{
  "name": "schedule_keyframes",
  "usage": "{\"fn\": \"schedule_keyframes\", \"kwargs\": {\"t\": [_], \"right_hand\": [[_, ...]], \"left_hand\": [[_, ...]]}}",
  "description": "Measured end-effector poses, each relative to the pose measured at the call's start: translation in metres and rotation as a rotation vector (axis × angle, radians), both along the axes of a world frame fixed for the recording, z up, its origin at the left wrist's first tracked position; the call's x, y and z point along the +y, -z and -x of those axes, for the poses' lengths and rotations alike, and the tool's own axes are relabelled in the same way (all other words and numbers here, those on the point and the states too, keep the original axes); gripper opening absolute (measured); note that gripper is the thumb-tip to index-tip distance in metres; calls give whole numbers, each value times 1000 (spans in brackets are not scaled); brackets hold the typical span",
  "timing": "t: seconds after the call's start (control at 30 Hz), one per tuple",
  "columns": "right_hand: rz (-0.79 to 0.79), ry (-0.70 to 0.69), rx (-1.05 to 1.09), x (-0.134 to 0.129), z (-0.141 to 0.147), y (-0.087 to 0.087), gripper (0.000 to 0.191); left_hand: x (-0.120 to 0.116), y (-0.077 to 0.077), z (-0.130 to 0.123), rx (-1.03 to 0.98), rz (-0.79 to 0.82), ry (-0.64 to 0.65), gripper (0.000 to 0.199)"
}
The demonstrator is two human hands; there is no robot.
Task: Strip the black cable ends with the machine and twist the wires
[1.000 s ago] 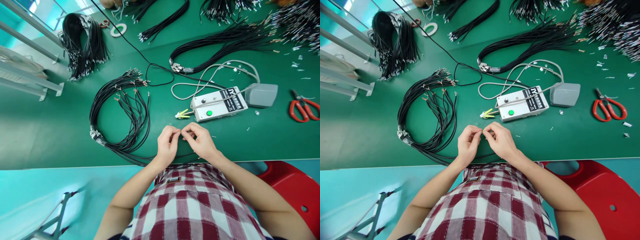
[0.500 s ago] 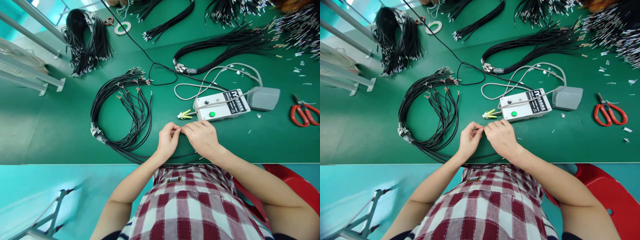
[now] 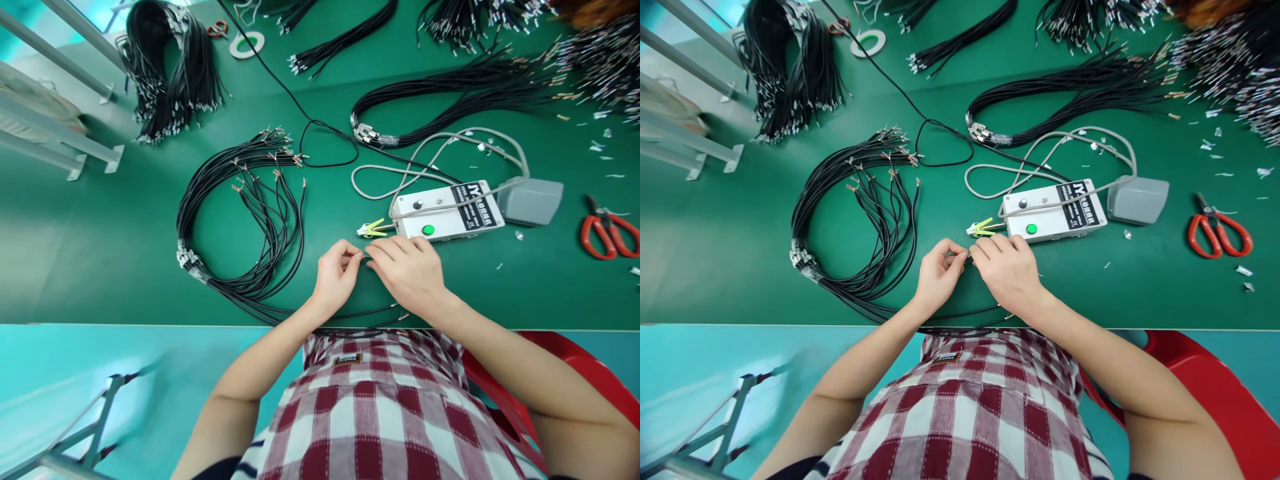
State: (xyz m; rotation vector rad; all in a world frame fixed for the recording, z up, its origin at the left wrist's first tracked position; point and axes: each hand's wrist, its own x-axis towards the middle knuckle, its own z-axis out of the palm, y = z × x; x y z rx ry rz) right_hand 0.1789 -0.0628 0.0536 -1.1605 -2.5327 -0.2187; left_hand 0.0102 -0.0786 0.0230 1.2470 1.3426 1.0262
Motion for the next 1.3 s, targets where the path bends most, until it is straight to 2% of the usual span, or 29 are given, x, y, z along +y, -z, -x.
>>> {"fn": "schedule_keyframes", "kwargs": {"t": [0.17, 0.33, 0.5, 0.67, 0.87, 1.1, 1.2, 1.3], "right_hand": [[-12, -35, -31, 12, 2, 5, 21], [5, 46, -85, 36, -5, 1, 12], [109, 69, -126, 57, 0, 9, 22], [134, 35, -112, 65, 0, 10, 30], [228, 24, 58, 67, -1, 8, 30], [125, 47, -134, 63, 2, 7, 22], [106, 22, -91, 53, -12, -1, 10], [12, 77, 130, 35, -41, -4, 19]], "left_hand": [[4, 2, 3, 1, 35, 11, 16], [17, 9, 13, -29, 28, -39, 20], [31, 8, 17, 20, -38, -63, 19], [42, 6, 14, 115, -79, -58, 14], [49, 9, 8, 195, -92, -42, 13], [51, 13, 6, 221, -89, -35, 13], [51, 14, 6, 213, -96, -38, 12], [51, 15, 7, 212, -92, -44, 12]]}}
